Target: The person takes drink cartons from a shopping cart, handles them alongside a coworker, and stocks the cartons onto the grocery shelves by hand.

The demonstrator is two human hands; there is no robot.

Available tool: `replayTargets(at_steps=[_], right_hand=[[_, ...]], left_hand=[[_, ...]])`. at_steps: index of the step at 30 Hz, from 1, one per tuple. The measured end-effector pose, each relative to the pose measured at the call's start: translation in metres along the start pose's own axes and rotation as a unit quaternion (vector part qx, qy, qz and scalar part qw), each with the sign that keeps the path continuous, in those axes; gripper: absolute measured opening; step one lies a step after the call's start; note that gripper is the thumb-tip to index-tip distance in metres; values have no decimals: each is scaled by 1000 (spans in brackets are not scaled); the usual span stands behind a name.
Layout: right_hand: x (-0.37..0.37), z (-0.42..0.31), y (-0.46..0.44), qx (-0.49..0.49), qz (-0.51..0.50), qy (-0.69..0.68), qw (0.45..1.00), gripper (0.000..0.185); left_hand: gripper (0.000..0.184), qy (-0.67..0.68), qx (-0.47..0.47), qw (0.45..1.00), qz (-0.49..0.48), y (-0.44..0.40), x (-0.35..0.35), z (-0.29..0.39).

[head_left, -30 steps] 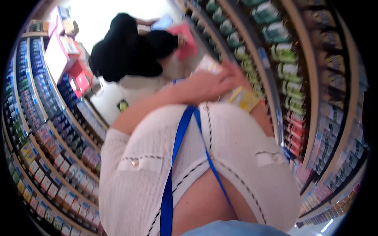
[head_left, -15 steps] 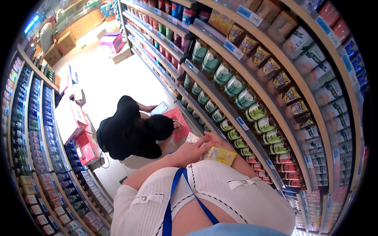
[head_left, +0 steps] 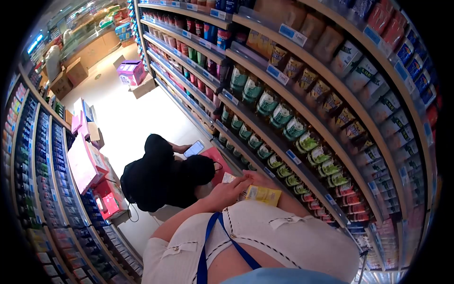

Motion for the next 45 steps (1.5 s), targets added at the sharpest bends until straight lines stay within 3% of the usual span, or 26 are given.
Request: replayTargets(at_steps=[1, 4, 5, 8, 11, 13, 15, 19, 26, 31, 33, 37, 39, 40, 45], right_hand=[[-34, -9, 28, 53, 42, 61, 996, 34], [-43, 9, 34, -57, 58, -15, 997, 35], [-38, 17, 32, -16, 61, 2, 998, 34], [-9, 47, 17, 65, 42, 22, 997, 32], [3, 67, 11, -23, -76, -87, 993, 31], [85, 108, -34, 75, -44, -23, 996, 33], [104, 121, -43, 99, -40, -1, 994, 35], [36, 90, 19, 67, -41, -34, 996, 36], [-41, 59, 135, 213, -9, 20, 977, 34], [41, 113, 112, 17, -25, -142, 989, 47], [57, 124, 122, 58, -4, -108, 992, 42], [-10, 98, 194, 128, 5, -21, 992, 39], [-2, 107, 196, 65, -40, -59, 995, 37], [26, 124, 180, -16, -123, -136, 983, 37], [109, 170, 164, -63, -11, -77, 995, 38]], left_hand=[[58, 8, 9, 1000, -11, 4, -1, 0], [57, 35, 35, 998, -49, 13, -5, -2], [55, 45, 43, 996, -67, 15, -7, -2], [53, 52, 35, 994, -95, 22, -14, -1], [53, 38, 11, 994, -103, 23, -17, 1], [54, 34, 0, 993, -109, 26, -21, 6], [55, 34, -4, 993, -111, 24, -22, 10], [55, 33, -15, 993, -113, 21, -29, 21], [55, 61, -37, 989, -127, 6, -58, 58], [57, 78, -51, 989, -118, 2, -84, 81], [57, 86, -50, 989, -108, 2, -97, 90], [56, 61, -14, 989, -134, 3, -118, 116], [56, 59, -11, 992, -115, 6, -129, 127], [56, 60, -4, 992, -108, 7, -133, 133], [55, 38, 25, 997, -64, 25, -167, 163]])
Point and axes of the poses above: each hand's wrist, its own y-axis away from the middle knuckle, its own x-axis out of the back of the hand, z = x × y, the point moved 5 cm from there along -y, towards the middle knuckle, and after that the axes turned 1 degree about z, right-handed, at the moved point
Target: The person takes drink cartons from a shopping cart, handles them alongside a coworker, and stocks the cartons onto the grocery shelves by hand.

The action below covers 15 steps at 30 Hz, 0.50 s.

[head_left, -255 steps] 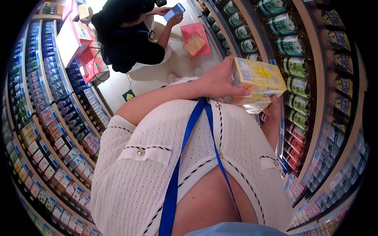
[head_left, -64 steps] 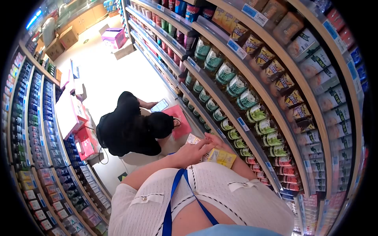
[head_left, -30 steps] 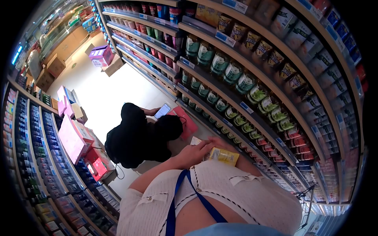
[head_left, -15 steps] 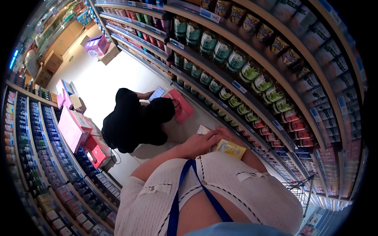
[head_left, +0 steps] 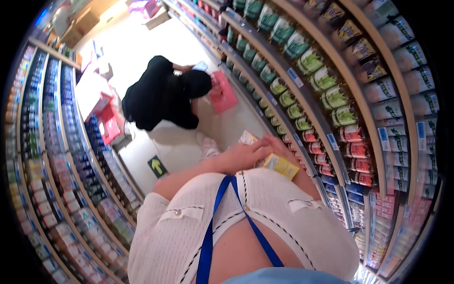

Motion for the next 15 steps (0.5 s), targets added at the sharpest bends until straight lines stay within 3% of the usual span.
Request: replayTargets(at_steps=[5, 7, 8, 11, 15], right_hand=[[-74, 10, 54, -69, -75, -44, 994, 42], [-110, 8, 90, 90, 41, 136, 986, 40], [-131, 8, 110, 172, 99, 223, 954, 39], [-151, 7, 141, 263, 185, 312, 894, 32], [-142, 11, 152, 301, 203, 307, 880, 29]], left_hand=[[53, 29, 21, 998, 51, 16, -7, 35], [55, 40, 40, 997, 48, 22, -16, 43], [55, 40, 49, 997, 44, 24, -19, 47], [56, 36, 47, 997, 50, 23, -22, 58], [58, 13, 36, 999, 13, 16, -26, 68]])
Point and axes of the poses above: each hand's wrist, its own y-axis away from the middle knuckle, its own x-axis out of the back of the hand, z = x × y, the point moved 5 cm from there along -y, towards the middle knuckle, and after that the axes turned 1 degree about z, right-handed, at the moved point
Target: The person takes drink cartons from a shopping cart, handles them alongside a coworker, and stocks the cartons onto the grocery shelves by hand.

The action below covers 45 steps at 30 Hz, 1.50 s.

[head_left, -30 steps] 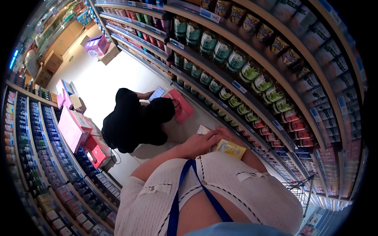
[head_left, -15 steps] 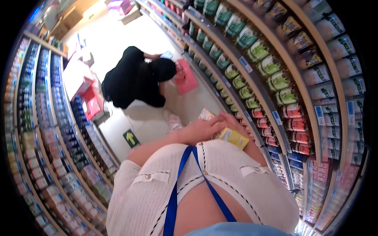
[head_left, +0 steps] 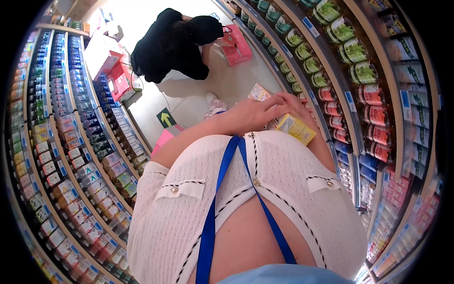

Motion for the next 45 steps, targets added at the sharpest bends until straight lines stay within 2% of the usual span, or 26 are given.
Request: replayTargets(at_steps=[3, 7, 9, 13, 16, 20, 23, 25, 27, 30, 34, 37, 40, 42, 45], right_hand=[[9, 17, -2, -28, 12, -30, 999, 28], [15, 34, -1, -121, 29, -130, 984, 27], [15, 34, 4, -112, 30, -147, 982, 26], [19, 40, 8, -61, 19, -83, 995, 27], [25, 63, -3, -74, -8, -91, 993, 27], [39, 122, -35, -187, -89, -226, 952, 27], [43, 158, -53, -265, -144, -263, 916, 26], [33, 95, -20, -143, -50, -129, 980, 25], [27, 60, 1, -71, 3, -63, 995, 24], [26, 56, 4, -74, 13, -79, 994, 24], [33, 79, -12, -144, -7, -116, 983, 25], [32, 73, -5, -124, -6, -109, 986, 25], [37, 91, -17, -152, -30, -144, 977, 25], [41, 96, -18, -135, -23, -133, 982, 25], [31, 49, 6, -53, 23, -71, 996, 25]], left_hand=[[60, -5, -13, 1000, -1, -1, -5, 2], [61, -7, -23, 1000, -7, 0, -15, 2], [61, 1, -16, 1000, -13, 0, -16, 6], [63, 13, -9, 1000, -3, 3, -23, 5], [64, 14, 3, 1000, -13, 4, -25, 6], [64, 15, 1, 1000, -19, 3, -26, 9], [64, 18, 2, 1000, -14, 4, -28, 9], [64, 14, 1, 1000, -6, 5, -28, 9], [64, 11, 4, 1000, -5, 5, -29, 10], [64, 1, 5, 1000, -5, 4, -30, 11], [64, 1, 2, 1000, -6, 3, -32, 12], [65, 3, -6, 1000, 0, 2, -34, 12], [65, 5, -1, 1000, -8, 1, -33, 13], [65, 3, -2, 1000, -2, 0, -31, 15], [65, -8, 6, 1000, -12, -2, -33, 13]])
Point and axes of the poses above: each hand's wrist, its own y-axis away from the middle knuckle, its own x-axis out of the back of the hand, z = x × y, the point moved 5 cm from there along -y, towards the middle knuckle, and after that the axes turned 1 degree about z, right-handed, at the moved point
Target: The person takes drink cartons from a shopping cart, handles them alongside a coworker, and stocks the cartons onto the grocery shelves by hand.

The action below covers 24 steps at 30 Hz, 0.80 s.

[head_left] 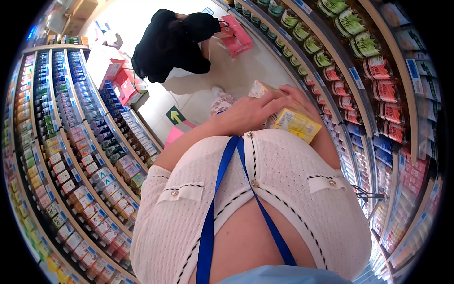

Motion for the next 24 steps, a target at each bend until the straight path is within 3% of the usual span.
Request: replayTargets(at_steps=[3, 6, 8, 11, 17, 21, 24], right_hand=[[-5, 7, -6, -63, -32, -53, 996, 24], [0, 71, -76, -221, -146, -154, 952, 24], [-2, 108, -119, -268, -218, -187, 919, 25], [4, 117, -184, -260, -141, -72, 953, 29], [17, 104, -323, -280, -23, -52, 958, 34], [-8, 140, -445, -254, -46, 22, 966, 56], [-40, 192, -549, -251, -6, -14, 968, 71]], left_hand=[[65, 17, 15, 1000, -17, -1, -4, -7], [66, 28, 54, 998, -20, -4, 3, -22], [69, 47, 94, 994, -11, -5, 11, -37], [74, 72, 171, 982, 38, -6, 26, -76], [78, 21, 323, 934, 151, 6, 35, -220], [78, -19, 401, 904, 146, 13, -4, -347], [77, -30, 421, 893, 158, 15, -44, -446]])
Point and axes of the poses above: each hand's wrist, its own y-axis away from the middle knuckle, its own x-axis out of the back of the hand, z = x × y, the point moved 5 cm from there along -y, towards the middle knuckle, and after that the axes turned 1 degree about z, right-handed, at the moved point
